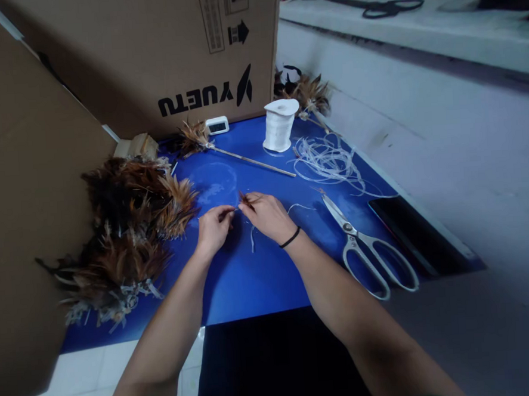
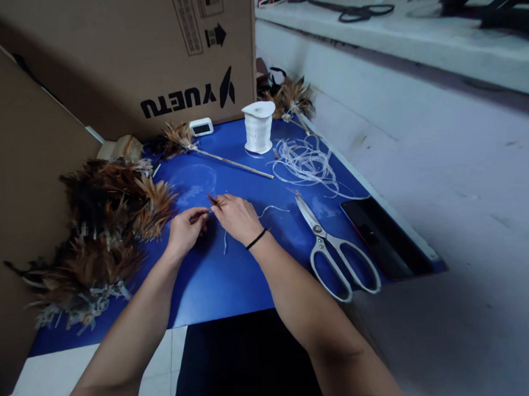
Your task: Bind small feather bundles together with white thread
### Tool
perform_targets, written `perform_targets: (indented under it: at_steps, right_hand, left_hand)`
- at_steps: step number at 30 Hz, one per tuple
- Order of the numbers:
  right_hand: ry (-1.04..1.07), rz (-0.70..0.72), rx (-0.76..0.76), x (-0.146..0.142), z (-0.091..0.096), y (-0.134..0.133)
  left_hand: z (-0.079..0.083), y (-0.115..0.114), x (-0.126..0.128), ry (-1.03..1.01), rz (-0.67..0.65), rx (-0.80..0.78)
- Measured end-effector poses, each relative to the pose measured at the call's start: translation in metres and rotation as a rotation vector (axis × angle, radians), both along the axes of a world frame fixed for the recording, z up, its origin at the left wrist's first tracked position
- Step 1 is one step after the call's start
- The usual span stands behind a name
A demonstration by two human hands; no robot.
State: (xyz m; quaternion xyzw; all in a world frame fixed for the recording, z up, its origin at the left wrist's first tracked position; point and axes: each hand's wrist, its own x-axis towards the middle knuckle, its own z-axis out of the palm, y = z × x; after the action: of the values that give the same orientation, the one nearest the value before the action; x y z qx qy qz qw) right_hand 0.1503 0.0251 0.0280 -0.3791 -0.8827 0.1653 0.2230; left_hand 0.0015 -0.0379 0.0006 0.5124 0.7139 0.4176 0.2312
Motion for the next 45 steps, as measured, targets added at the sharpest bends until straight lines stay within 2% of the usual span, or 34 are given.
perform_targets:
  at_steps: [8,12,16,23,25,28,32,34,36,40,45]
  right_hand:
    - [0.061,0.043,-0.047,-0.001,0.001,0.001]
    - [-0.094,-0.003,0.024,0.001,0.0,0.0]
    - [-0.234,0.011,0.034,0.001,0.0,-0.001]
    - [-0.167,0.0,0.019,0.0,-0.001,0.0]
    - [-0.087,0.009,-0.012,0.001,-0.003,0.004]
    - [0.168,-0.024,-0.151,0.003,-0.005,0.012]
    - [0.517,-0.021,-0.598,0.005,-0.003,0.017]
    - [0.625,0.008,-0.821,0.006,0.001,0.016]
    - [0.679,0.019,-0.964,0.007,0.005,0.014]
    - [0.747,0.023,-1.093,0.008,0.011,0.012]
    - [0.774,0.019,-1.188,0.007,0.014,0.011]
  left_hand:
    - [0.005,0.001,0.006,0.196,-0.07,0.125]
    - [0.003,0.001,0.004,0.143,-0.041,0.155]
    - [0.001,0.001,0.003,0.133,0.002,0.129]
    - [0.004,0.001,0.002,0.164,0.02,0.13]
    - [0.002,0.001,0.001,0.12,0.018,0.121]
    - [0.0,0.002,0.001,-0.062,0.023,0.071]
    - [0.005,0.002,0.005,-0.457,-0.037,0.024]
    - [0.01,0.0,0.007,-0.618,-0.097,0.008]
    - [0.015,-0.002,0.009,-0.722,-0.141,-0.005]
    - [0.019,-0.003,0.01,-0.819,-0.174,0.026]
    - [0.02,-0.004,0.011,-0.807,-0.188,0.046]
